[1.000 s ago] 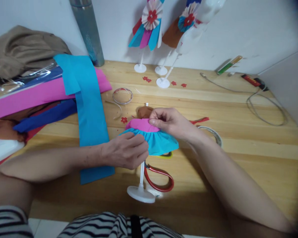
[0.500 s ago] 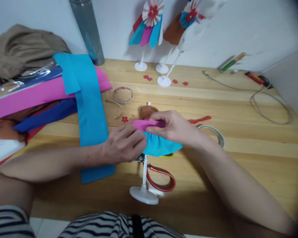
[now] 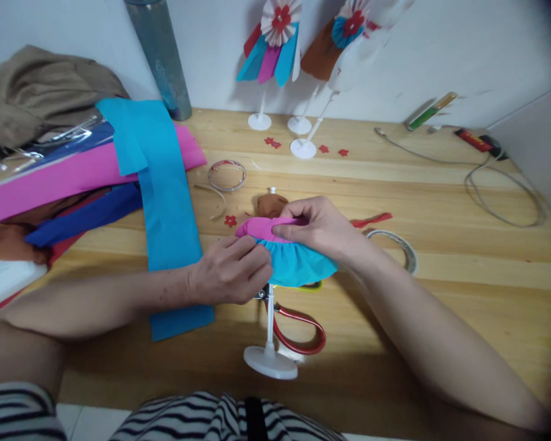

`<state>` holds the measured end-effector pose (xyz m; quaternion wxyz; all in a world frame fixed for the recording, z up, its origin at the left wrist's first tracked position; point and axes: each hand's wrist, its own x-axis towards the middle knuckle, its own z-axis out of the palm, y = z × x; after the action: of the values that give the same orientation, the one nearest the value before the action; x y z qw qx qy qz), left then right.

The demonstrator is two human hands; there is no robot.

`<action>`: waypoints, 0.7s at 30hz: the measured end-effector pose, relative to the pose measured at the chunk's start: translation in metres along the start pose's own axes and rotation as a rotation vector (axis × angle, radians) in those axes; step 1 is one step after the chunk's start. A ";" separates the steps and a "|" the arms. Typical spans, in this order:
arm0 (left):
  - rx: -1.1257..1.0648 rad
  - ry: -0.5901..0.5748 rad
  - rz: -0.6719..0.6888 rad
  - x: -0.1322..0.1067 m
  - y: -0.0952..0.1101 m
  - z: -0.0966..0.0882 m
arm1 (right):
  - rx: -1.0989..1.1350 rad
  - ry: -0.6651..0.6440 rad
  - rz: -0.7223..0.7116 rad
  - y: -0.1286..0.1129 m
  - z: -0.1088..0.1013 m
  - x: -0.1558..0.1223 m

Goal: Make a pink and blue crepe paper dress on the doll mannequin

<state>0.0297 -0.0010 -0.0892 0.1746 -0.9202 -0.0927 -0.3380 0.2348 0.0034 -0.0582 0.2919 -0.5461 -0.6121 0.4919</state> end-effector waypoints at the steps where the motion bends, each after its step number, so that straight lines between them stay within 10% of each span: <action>1: 0.002 -0.003 -0.003 0.000 0.000 0.000 | 0.007 -0.001 0.002 0.000 0.000 0.000; 21: -0.032 -0.020 -0.009 0.001 0.001 0.000 | 0.028 0.051 0.036 -0.002 0.002 0.001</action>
<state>0.0306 -0.0022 -0.0887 0.1575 -0.9258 -0.0933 -0.3308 0.2318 0.0038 -0.0571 0.3063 -0.5652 -0.5874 0.4916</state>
